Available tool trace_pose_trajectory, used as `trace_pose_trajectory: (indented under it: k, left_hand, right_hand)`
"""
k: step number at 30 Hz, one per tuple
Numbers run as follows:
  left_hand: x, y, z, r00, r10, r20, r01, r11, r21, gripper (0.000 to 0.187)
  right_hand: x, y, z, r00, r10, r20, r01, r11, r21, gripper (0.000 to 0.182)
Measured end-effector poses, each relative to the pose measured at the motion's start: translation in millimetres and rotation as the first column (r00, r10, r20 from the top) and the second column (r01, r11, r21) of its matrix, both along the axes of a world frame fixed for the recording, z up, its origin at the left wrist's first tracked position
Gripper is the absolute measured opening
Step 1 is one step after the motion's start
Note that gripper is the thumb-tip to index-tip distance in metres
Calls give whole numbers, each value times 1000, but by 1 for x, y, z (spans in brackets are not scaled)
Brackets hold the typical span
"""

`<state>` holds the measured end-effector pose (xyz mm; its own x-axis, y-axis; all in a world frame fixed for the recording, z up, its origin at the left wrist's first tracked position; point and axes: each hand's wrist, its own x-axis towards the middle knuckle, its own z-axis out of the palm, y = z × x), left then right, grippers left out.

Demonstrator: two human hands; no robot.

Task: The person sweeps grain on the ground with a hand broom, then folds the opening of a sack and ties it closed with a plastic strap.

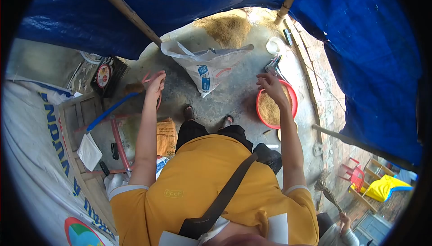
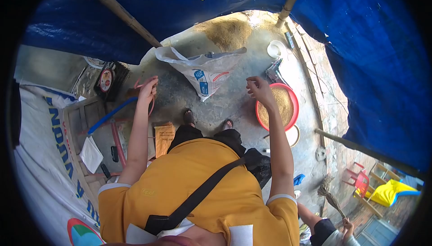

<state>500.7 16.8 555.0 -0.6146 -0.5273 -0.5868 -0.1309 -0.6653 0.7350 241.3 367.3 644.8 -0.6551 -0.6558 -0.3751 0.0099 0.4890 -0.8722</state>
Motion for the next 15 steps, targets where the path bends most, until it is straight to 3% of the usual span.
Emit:
trace_pose_trajectory:
  k: [2,3,4,5,9,10,11,12,13,15]
  left_hand:
    - [-14,-9,3,976,41,212,73,864,-499,23]
    - [-21,-17,3,978,27,208,82,863,-499,23]
    - [-30,-24,2,979,11,205,159,593,-789,29]
    - [-41,-32,2,979,-5,202,198,224,-954,34]
    - [-96,-12,29,905,-341,256,234,-107,-966,52]
    - [-109,-4,24,896,-367,248,225,-106,-969,52]
    - [-121,7,15,829,-404,386,361,-140,-922,56]
    - [-128,14,3,738,-435,516,488,-183,-853,60]
    - [-131,17,-8,724,-464,511,484,-187,-855,60]
    - [-142,20,-21,601,-411,685,661,-225,-716,61]
  right_hand:
    - [17,-18,8,998,-14,-61,15,1000,17,29]
    - [24,-30,11,992,-12,-125,16,999,28,30]
    - [31,-42,11,985,34,-172,-29,999,28,32]
    - [38,-56,12,984,19,-178,-15,1000,26,32]
    - [70,-106,23,983,69,-173,-54,995,86,34]
    - [73,-111,17,965,110,-237,-90,992,90,34]
    - [77,-114,13,944,148,-296,-123,987,102,35]
    - [82,-116,22,950,160,-267,-133,984,116,35]
    - [86,-112,28,955,135,-265,-104,986,128,35]
    - [88,-103,38,956,137,-261,-95,981,167,34]
